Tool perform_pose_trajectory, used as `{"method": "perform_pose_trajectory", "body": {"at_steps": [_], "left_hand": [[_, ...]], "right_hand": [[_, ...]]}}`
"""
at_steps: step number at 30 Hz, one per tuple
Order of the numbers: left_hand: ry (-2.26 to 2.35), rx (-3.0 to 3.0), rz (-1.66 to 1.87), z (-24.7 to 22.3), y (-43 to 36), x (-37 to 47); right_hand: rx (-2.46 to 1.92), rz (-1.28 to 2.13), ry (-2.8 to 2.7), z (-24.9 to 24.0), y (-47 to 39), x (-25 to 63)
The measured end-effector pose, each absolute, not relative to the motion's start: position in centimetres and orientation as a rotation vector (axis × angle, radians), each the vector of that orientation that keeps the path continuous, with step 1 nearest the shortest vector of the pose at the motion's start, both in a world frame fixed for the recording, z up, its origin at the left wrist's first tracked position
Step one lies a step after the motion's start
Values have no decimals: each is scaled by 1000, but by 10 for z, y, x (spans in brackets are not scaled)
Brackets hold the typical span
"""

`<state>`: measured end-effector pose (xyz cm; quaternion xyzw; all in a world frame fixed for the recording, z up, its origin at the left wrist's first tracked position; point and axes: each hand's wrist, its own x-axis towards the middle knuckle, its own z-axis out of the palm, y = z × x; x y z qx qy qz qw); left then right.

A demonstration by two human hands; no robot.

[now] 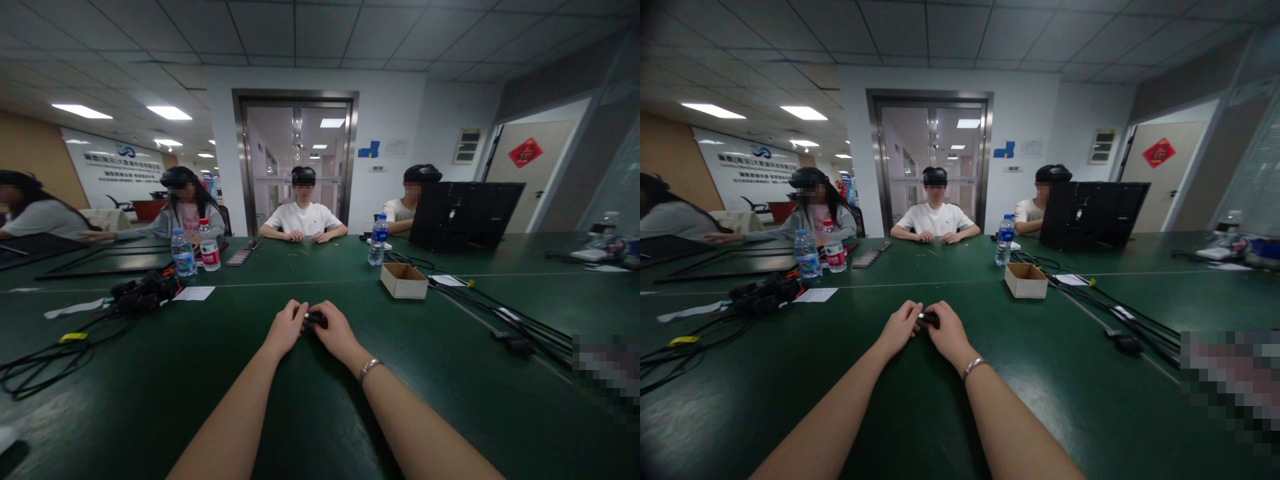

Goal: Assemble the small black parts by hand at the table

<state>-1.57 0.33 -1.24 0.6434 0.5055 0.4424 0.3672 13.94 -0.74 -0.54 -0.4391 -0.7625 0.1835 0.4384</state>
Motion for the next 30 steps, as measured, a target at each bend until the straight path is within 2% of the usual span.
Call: {"method": "perform_pose_trajectory", "body": {"at_steps": [6, 30], "left_hand": [[1132, 1621, 1161, -7, 1, -17], [1220, 1606, 1140, -9, 3, -19]], "right_hand": [[-1122, 449, -1817, -6, -4, 142], [-1098, 436, -1869, -4, -6, 142]]}}
